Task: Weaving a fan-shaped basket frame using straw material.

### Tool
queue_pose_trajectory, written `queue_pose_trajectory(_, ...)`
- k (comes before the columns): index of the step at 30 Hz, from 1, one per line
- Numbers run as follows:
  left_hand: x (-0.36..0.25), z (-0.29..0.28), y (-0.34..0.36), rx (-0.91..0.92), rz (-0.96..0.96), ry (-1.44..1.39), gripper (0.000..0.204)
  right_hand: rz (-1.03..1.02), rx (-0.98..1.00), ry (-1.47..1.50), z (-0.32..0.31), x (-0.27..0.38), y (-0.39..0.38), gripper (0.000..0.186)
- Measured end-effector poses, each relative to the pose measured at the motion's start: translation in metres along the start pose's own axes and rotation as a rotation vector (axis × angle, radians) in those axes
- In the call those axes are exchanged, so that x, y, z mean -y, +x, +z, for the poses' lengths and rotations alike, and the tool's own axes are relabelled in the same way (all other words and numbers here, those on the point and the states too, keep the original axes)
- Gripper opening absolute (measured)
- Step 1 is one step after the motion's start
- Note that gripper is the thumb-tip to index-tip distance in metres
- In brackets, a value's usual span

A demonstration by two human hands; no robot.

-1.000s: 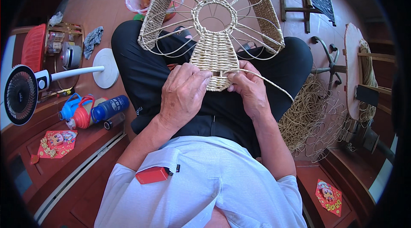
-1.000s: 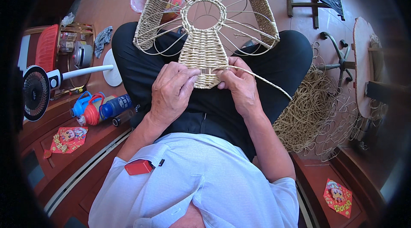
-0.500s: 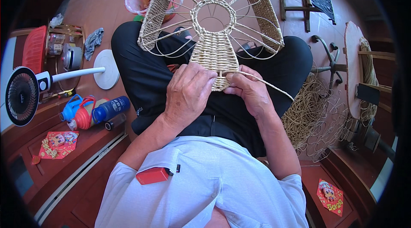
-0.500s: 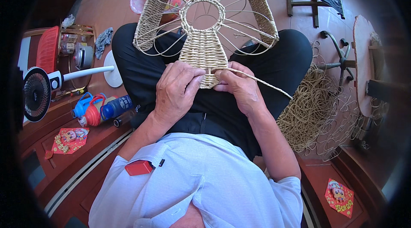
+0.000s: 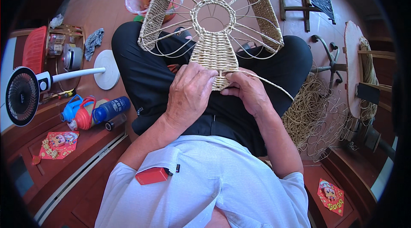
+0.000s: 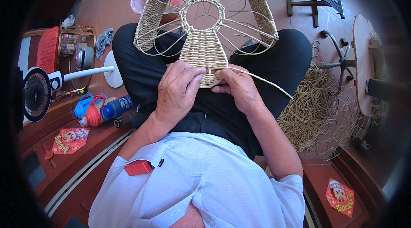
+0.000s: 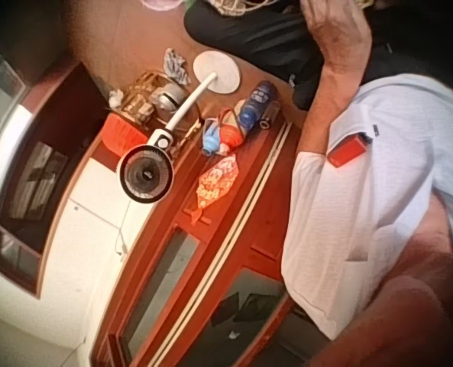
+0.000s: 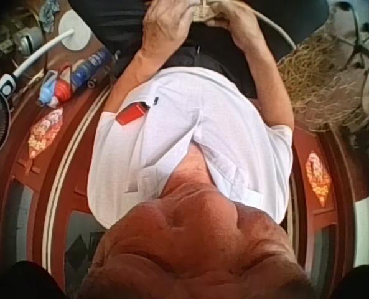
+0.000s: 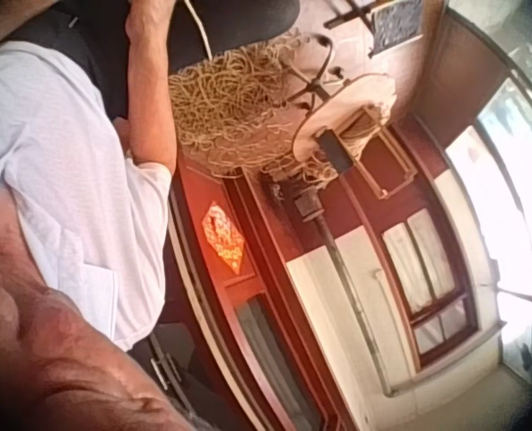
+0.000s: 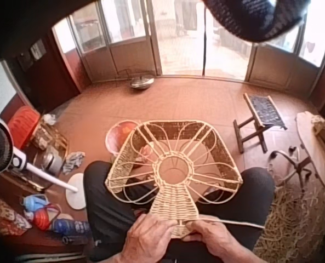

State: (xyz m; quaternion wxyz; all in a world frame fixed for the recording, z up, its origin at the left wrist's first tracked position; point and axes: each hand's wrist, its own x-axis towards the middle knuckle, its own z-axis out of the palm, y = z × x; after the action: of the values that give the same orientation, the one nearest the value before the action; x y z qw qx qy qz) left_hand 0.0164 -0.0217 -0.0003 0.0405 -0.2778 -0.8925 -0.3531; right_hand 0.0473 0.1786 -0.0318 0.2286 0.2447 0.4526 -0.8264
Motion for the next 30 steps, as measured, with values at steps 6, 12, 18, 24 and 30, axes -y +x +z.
queue_pose_trajectory(6,-0.004,0.001,0.004,0.016,-0.024,0.023,0.013,0.049,0.010,0.028,-0.003,0.002,0.003,0.021)
queue_pose_trajectory(12,-0.007,0.002,0.011,0.036,-0.102,0.025,0.008,0.074,0.080,0.063,-0.011,0.004,0.007,0.018)
queue_pose_trajectory(18,-0.008,0.009,0.016,0.040,-0.118,0.105,0.010,0.049,0.125,0.060,-0.013,0.003,0.007,0.019)
queue_pose_trajectory(24,-0.002,0.009,0.009,-0.048,0.007,0.121,0.014,0.004,0.107,0.042,-0.007,0.003,0.002,0.029)
queue_pose_trajectory(30,0.005,-0.010,-0.002,0.049,-0.245,-0.180,0.014,-0.050,0.068,0.040,-0.006,-0.002,0.003,0.033)
